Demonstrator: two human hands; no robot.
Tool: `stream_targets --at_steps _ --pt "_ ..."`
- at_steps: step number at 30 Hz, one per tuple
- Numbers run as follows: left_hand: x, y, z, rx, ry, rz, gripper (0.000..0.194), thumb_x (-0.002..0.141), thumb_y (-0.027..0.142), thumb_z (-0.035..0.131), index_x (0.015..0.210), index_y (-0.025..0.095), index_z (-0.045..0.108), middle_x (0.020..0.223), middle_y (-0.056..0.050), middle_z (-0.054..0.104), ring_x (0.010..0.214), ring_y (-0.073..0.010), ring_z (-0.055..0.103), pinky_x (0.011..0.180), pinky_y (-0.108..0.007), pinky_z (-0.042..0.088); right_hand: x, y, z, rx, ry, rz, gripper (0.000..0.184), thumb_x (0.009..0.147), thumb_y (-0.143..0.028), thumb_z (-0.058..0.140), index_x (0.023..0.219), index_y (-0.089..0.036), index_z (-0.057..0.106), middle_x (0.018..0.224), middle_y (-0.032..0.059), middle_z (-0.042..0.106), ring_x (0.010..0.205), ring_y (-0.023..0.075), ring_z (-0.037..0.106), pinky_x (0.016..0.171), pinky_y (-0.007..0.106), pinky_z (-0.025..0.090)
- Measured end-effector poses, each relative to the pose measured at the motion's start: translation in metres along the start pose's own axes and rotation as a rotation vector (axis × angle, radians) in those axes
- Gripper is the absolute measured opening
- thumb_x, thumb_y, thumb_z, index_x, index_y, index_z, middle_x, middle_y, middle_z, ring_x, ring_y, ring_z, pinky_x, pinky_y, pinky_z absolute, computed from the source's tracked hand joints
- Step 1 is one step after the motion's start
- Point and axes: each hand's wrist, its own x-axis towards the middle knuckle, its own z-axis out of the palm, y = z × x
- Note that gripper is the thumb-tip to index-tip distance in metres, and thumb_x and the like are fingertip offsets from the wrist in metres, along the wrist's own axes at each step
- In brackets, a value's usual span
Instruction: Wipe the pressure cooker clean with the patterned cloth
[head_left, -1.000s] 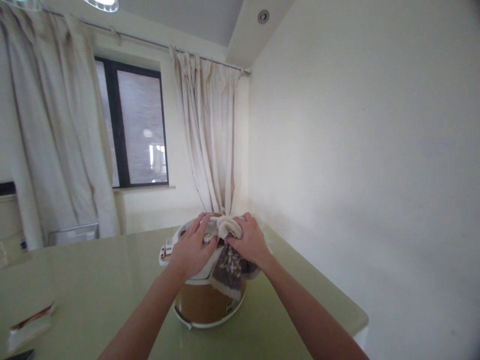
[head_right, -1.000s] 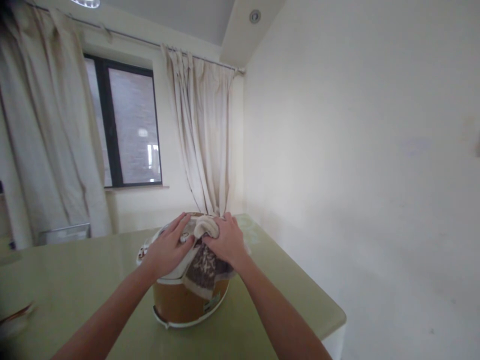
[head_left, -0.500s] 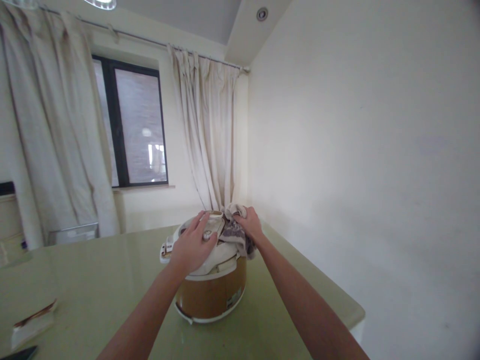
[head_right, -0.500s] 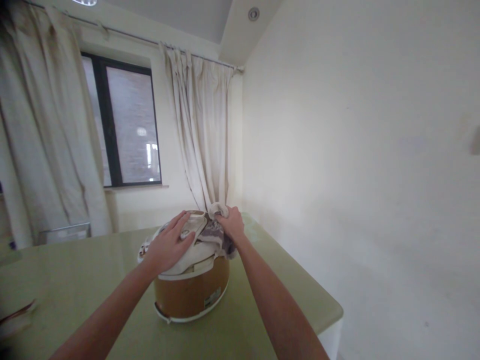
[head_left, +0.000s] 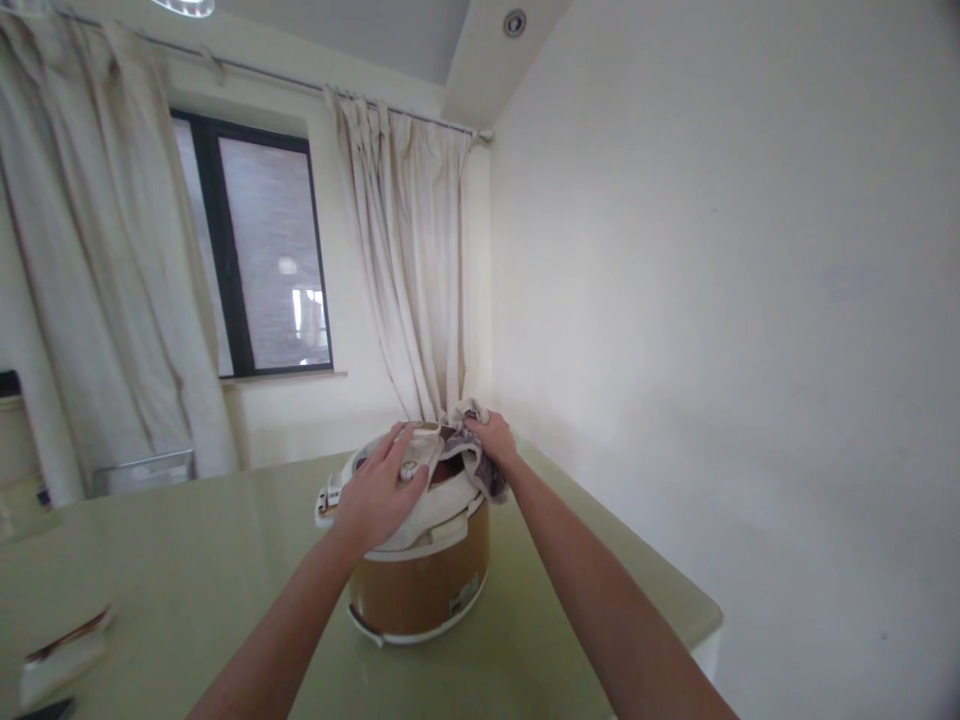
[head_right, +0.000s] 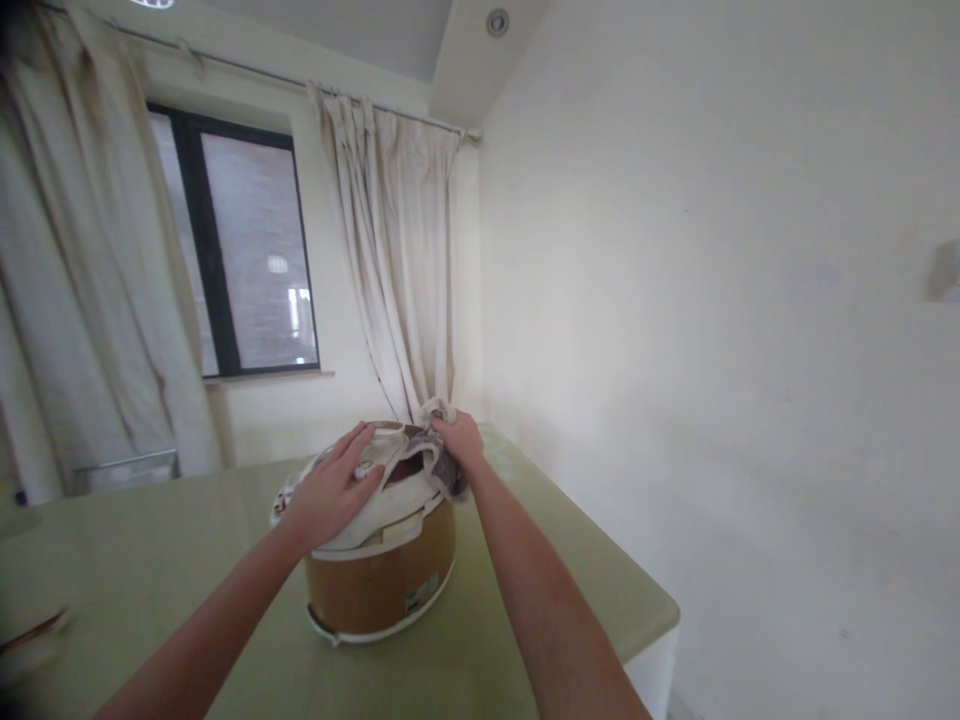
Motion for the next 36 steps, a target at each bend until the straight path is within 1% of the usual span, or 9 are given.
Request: stream_targets --at_steps 3,7,13,16,19,22,25,29,36 --pt "0.0 0.0 -0.002 -0.01 -0.003 -0.008 0.067 0.101 0.05 0.042 0.161 0.019 0.043 0.171 -0.009 0.04 0.151 -0.03 0.048 0.126 -0.046 0.039 -0.004 0.012 0.002 0.022 0.046 0.014 0.031 0.093 -0.043 0.06 0.107 -0.022 0.078 0.098 0.0059 0.077 0.096 0.0251 0.07 0.081 0.031 0.05" --pt "0.0 0.002 -0.002 -0.002 0.008 -0.002 0.066 0.102 0.051 0.043 0.16 0.021 0.045 0.17 -0.01 0.041 0.151 -0.03 0.047 0.125 -0.045 0.039 -0.048 0.028 0.0 0.032 0.245 -0.027 0.036 0.089 -0.039 0.061 0.116 -0.019 0.073 0.109 0.0099 0.071 0.107 0.0269 0.065 0.097 0.036 0.05" --pt "0.0 0.004 -0.004 0.032 -0.002 0.002 0.066 0.102 0.05 0.044 0.161 0.021 0.043 0.17 -0.01 0.041 0.149 -0.0325 0.05 0.123 -0.048 0.042 -0.131 0.013 -0.009 -0.008 0.197 -0.437 0.05 0.079 -0.034 0.074 0.127 -0.025 0.07 0.12 0.0085 0.062 0.117 0.0277 0.057 0.106 0.038 0.046" --pt "0.0 0.005 -0.007 0.037 -0.02 -0.011 0.066 0.102 0.05 0.045 0.162 0.022 0.042 0.171 -0.008 0.039 0.147 -0.0336 0.052 0.122 -0.049 0.044 -0.118 -0.008 -0.013 -0.144 0.119 -0.452 0.046 0.08 -0.038 0.075 0.124 -0.027 0.073 0.119 0.0073 0.063 0.117 0.0274 0.057 0.107 0.039 0.044" --pt "-0.001 0.006 -0.008 0.037 -0.03 -0.017 0.067 0.102 0.049 0.044 0.163 0.021 0.041 0.172 -0.009 0.038 0.149 -0.0335 0.05 0.123 -0.049 0.043 -0.064 -0.019 -0.01 -0.212 0.056 -0.284 0.036 0.086 -0.045 0.072 0.115 -0.024 0.077 0.112 0.0081 0.068 0.108 0.0266 0.062 0.1 0.038 0.047" --pt "-0.001 0.005 -0.006 0.038 -0.021 -0.016 0.067 0.102 0.047 0.044 0.162 0.02 0.042 0.171 -0.009 0.038 0.149 -0.033 0.05 0.122 -0.049 0.043 -0.009 -0.015 -0.002 -0.1 -0.051 -0.076 0.035 0.087 -0.047 0.072 0.112 -0.024 0.079 0.104 0.0056 0.075 0.102 0.0246 0.068 0.089 0.032 0.05" --pt "-0.002 0.004 -0.005 0.027 -0.007 -0.013 0.066 0.102 0.048 0.044 0.162 0.022 0.042 0.172 -0.008 0.038 0.149 -0.0316 0.049 0.123 -0.047 0.043 0.016 -0.001 0.003 -0.024 -0.068 0.04 0.035 0.09 -0.045 0.067 0.108 -0.018 0.08 0.093 0.007 0.078 0.095 0.0247 0.072 0.079 0.03 0.051" --pt "-0.001 0.005 -0.005 0.013 -0.002 -0.028 0.066 0.101 0.048 0.044 0.161 0.022 0.044 0.171 -0.008 0.04 0.148 -0.032 0.051 0.121 -0.048 0.044 0.005 0.013 -0.001 -0.009 -0.012 0.055 0.034 0.092 -0.041 0.064 0.109 -0.017 0.08 0.092 0.0067 0.078 0.093 0.0241 0.072 0.078 0.029 0.051" --pt "0.0 0.006 -0.005 0.017 0.007 0.008 0.066 0.101 0.045 0.043 0.16 0.015 0.044 0.17 -0.012 0.04 0.149 -0.0326 0.05 0.123 -0.048 0.043 -0.061 0.036 -0.025 -0.136 0.14 -0.082 0.033 0.085 -0.037 0.067 0.112 -0.021 0.076 0.104 0.0068 0.069 0.1 0.0242 0.064 0.092 0.033 0.047"
